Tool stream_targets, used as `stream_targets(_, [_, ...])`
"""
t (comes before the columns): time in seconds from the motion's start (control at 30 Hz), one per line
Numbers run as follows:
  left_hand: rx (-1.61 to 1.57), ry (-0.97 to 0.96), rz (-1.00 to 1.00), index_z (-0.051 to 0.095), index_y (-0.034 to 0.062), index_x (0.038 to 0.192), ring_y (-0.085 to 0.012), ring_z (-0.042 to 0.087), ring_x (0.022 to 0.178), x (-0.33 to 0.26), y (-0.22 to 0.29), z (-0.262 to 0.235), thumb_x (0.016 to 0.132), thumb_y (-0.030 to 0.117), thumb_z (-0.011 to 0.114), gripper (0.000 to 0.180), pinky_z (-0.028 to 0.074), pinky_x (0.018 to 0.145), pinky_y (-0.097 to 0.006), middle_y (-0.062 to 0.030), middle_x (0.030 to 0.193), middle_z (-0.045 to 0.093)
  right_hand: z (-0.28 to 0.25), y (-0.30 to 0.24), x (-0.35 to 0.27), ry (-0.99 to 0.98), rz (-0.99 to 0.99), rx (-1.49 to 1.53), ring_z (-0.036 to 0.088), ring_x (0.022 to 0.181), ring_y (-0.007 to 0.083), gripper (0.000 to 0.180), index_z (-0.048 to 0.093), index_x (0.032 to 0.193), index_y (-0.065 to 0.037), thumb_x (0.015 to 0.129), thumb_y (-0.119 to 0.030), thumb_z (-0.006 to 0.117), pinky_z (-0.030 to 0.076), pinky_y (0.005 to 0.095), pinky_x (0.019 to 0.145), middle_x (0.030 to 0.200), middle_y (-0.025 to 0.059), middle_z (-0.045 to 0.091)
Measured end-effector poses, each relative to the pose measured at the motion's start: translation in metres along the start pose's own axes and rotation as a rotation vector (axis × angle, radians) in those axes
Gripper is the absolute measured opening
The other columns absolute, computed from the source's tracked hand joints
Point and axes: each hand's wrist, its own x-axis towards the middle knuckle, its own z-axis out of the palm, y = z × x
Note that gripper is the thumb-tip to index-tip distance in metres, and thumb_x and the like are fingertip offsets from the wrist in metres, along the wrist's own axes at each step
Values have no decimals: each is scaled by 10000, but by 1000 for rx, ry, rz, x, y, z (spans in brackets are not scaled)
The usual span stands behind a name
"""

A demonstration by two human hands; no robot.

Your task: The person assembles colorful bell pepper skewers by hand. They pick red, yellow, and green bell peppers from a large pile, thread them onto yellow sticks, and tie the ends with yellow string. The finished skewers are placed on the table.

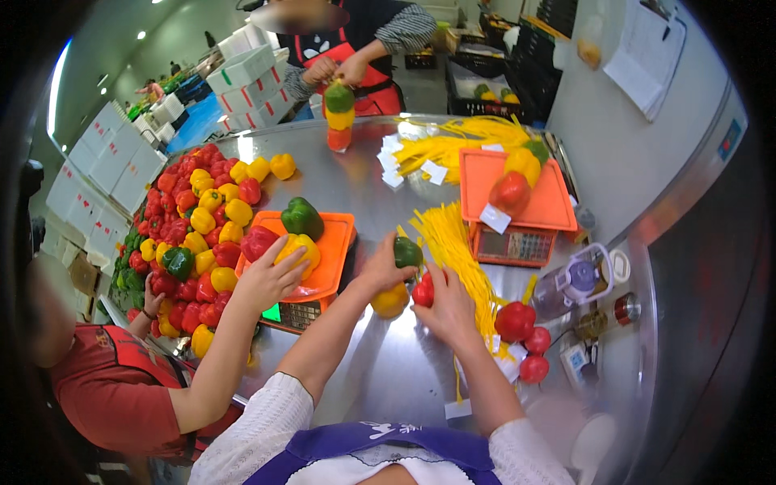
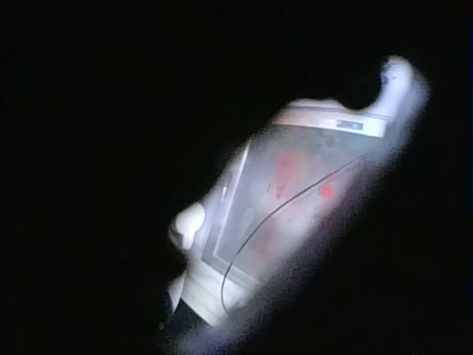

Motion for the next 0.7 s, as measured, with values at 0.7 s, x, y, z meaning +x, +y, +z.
stream_targets(0.7, [-23,-40,73,243,105,1435,-417,509,1160,-185,-10,20,727,284,784,908,471,945,-434,-242,1329,398,24,-2,-161,-401,-327,70,530,1124,385,846,368,1437,-158,723,-334,785,462,450,911,1356,201,426])
